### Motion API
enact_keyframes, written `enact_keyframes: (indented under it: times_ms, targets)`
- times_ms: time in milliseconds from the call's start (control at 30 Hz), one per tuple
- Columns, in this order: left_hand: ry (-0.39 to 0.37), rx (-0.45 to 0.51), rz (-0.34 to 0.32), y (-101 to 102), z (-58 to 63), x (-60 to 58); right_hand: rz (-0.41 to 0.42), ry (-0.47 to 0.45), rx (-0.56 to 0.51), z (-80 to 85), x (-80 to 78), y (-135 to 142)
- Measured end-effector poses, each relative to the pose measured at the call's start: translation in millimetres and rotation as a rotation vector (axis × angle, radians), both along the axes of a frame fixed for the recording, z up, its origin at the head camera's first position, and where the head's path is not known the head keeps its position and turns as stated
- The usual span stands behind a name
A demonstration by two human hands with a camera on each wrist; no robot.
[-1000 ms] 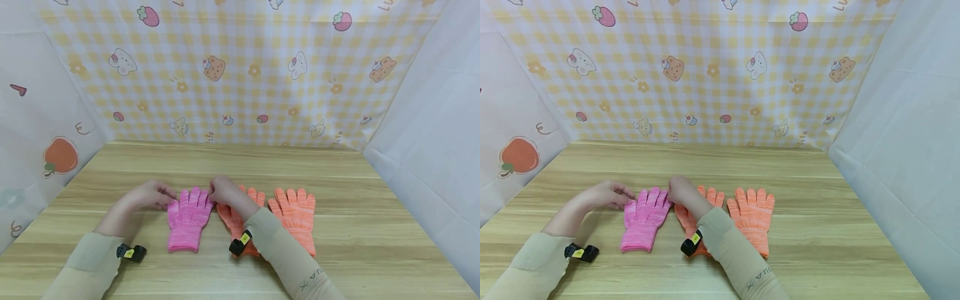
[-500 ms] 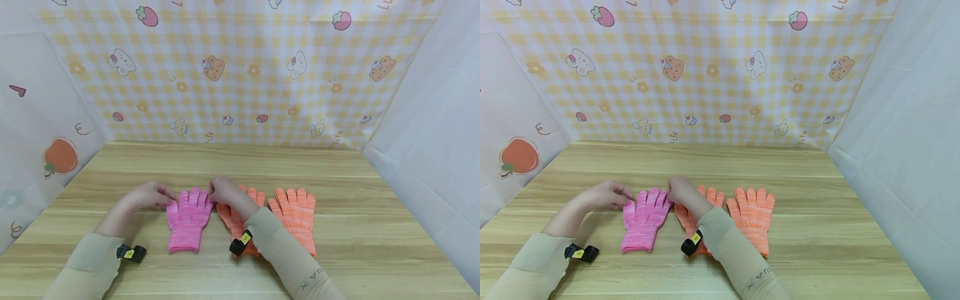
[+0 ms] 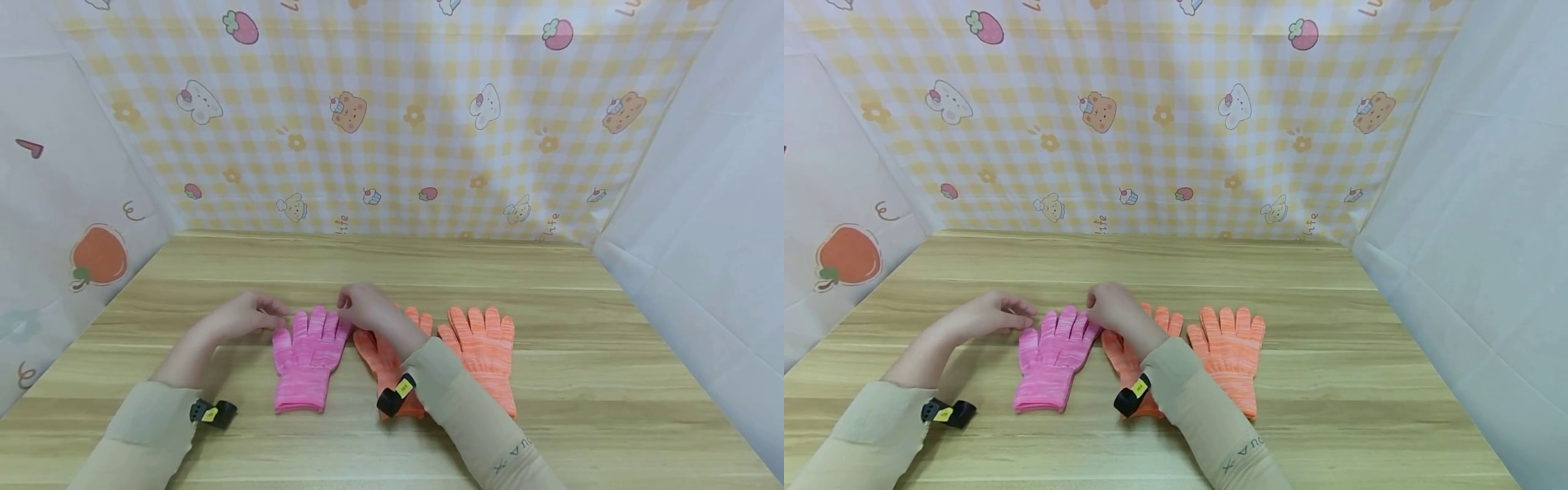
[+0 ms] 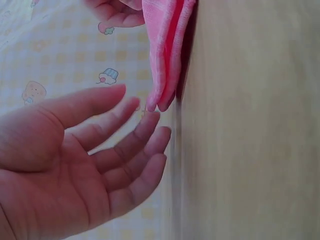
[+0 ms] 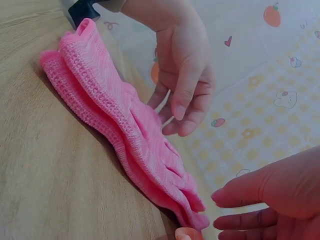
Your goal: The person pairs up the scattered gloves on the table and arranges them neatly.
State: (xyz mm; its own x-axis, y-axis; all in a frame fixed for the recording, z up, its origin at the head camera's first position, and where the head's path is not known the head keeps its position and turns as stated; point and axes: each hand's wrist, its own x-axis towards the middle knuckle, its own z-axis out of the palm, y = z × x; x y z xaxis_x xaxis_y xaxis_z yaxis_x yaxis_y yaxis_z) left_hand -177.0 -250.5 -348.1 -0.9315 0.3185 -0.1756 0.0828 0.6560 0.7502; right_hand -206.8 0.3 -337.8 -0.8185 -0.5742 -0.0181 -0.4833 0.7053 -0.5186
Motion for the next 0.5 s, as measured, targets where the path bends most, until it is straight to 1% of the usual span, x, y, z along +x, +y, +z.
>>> enact_keyframes:
  times_ms: [33,67,133,167,300,367,500]
  targets:
    - [0.023,-0.012,-0.021,0,0.7,0.0,0.001,-0.021,0.012,1.5,-1.7,-3]
    - [0.039,-0.023,-0.038,0,1.6,0.1,-0.002,-0.043,0.028,-3.9,-7.9,-7]
    - [0.063,-0.034,-0.074,2,2.8,0.2,0.016,-0.052,0.074,-7.0,-14.2,-13]
    - [0.071,-0.036,-0.094,2,3.2,0.1,0.036,-0.046,0.076,-9.1,-16.1,-13]
    - [0.084,-0.031,-0.166,2,2.7,-0.8,0.106,-0.032,0.061,-11.4,-16.6,-12]
    - [0.086,-0.033,-0.196,2,2.2,-1.2,0.122,-0.052,0.051,-12.3,-16.6,-12]
    - [0.090,-0.060,-0.251,3,2.0,-0.8,0.138,-0.076,0.068,-13.5,-16.1,-12]
